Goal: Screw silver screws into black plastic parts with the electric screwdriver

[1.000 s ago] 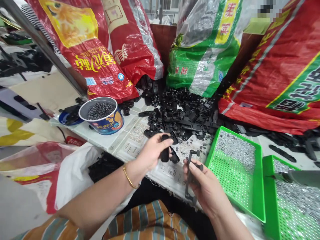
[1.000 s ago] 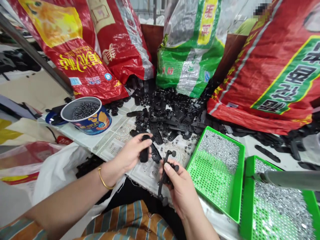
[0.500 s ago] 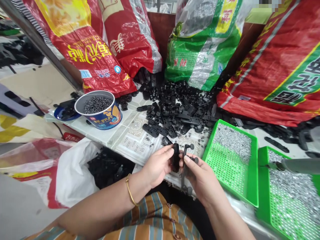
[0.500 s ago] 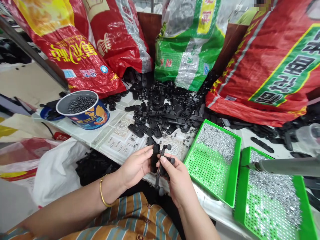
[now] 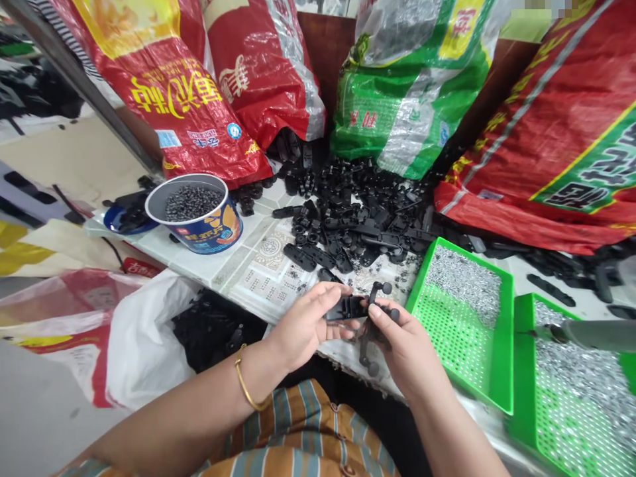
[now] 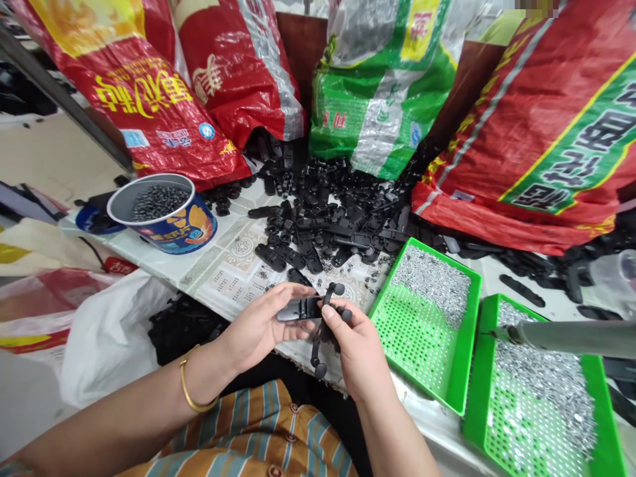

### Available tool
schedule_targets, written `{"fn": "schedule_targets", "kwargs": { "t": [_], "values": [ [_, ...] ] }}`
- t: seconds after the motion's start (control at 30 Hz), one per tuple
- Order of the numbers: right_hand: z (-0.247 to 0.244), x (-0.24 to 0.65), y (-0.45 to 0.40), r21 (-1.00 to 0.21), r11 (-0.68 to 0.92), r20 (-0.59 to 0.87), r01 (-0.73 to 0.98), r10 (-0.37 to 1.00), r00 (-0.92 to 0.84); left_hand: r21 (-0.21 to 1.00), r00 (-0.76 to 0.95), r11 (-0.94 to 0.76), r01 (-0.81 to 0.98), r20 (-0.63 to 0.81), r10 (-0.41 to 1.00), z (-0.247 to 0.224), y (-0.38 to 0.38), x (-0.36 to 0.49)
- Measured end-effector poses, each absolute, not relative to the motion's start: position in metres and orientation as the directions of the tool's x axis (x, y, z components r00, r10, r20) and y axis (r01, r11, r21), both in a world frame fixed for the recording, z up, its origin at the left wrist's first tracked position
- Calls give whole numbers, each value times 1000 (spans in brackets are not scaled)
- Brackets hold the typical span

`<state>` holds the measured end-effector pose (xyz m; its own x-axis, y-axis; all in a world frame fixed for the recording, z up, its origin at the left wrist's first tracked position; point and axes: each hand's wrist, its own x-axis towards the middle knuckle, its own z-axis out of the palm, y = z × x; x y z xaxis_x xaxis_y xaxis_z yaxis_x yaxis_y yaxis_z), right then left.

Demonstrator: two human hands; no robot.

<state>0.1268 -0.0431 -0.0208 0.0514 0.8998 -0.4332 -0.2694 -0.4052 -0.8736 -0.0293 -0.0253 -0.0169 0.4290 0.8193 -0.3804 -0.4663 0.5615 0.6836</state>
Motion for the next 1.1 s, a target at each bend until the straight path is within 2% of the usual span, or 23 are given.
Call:
{"fn": "schedule_targets", "kwargs": {
  "t": [0.07, 0.17, 0.3, 0.37, 0.47, 0.63, 1.1],
  "values": [
    [-24, 124, -45, -859, -405, -453, -314, 886, 95, 688, 411, 509, -517, -322, 853, -18, -30, -32],
    [-26, 120, -48, -854, -396, -457, -338, 881, 121, 768, 338, 424, -480, -284, 897, -22, -32, -32],
    [-26, 116, -54, -825, -433, -491, -363, 868, 79, 854, 228, 262, -449, -174, 958, -26, -25, -28],
    [-23, 117, -55, -831, -428, -486, -356, 869, 90, 821, 236, 295, -488, -201, 951, -27, -22, -27],
    [-15, 120, -53, -846, -413, -476, -336, 870, 127, 734, 310, 431, -525, -306, 900, -27, -22, -27],
    [-4, 119, -46, -813, -480, -499, -330, 866, -31, 655, 465, 561, -507, -340, 817, -28, -28, -28],
    [-9, 117, -37, -789, -534, -549, -304, 835, -44, 707, 470, 559, -432, -353, 809, -35, -30, -28]
  ]
}}
